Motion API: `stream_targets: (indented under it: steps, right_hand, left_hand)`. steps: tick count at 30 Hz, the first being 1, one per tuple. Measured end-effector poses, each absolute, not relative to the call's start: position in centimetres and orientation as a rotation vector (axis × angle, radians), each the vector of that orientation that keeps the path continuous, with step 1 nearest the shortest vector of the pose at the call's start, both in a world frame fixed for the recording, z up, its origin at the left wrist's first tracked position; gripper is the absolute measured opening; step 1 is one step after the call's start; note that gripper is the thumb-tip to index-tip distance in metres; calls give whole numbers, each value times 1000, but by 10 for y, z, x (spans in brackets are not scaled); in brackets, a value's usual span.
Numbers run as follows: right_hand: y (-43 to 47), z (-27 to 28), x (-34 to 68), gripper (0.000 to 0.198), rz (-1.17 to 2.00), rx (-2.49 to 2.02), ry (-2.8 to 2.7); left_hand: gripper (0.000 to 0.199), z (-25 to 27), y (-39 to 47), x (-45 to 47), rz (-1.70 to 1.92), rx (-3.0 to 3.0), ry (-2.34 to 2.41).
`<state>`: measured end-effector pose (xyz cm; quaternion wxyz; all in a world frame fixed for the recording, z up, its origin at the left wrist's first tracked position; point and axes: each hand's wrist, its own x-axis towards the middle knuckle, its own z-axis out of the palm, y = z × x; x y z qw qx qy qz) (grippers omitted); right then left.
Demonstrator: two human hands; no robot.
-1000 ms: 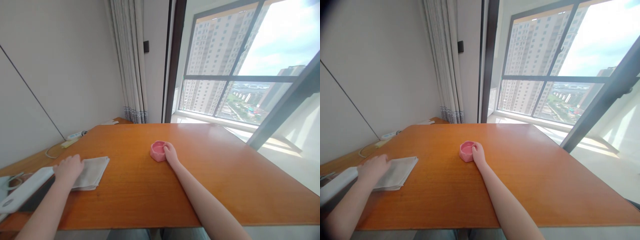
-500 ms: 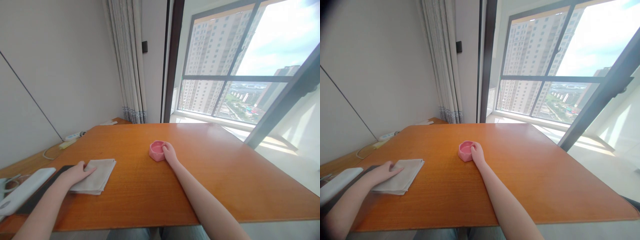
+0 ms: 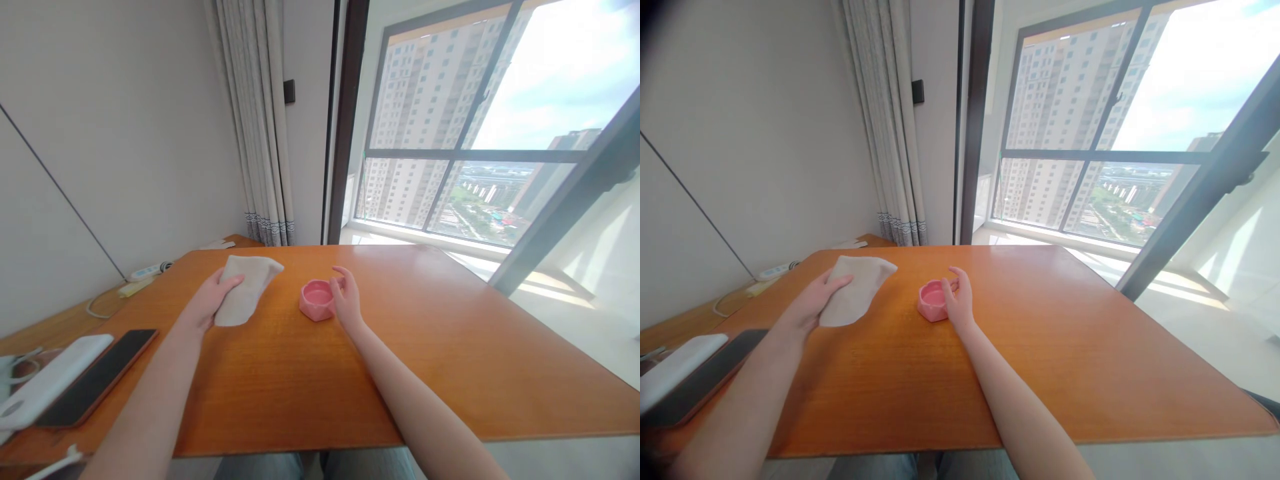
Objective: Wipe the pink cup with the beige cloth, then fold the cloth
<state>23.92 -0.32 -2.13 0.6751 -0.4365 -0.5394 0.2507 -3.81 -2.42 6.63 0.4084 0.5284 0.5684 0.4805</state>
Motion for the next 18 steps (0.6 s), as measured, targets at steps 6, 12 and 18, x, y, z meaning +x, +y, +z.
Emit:
stream_targets:
  steps: [6, 12, 18]
  right_hand:
    - [-8, 2, 248, 74, 1724, -645, -1060]
    - [-5, 1, 258, 40, 1815, -652, -842]
    - [-9, 17, 262, 41, 1705, -484, -945]
  left_hand:
    - [43, 59, -2, 57, 1191, 1102, 928]
    - [44, 41, 10, 89, 1255, 1214, 1019]
    - [44, 50, 11, 81, 1322, 1192, 946]
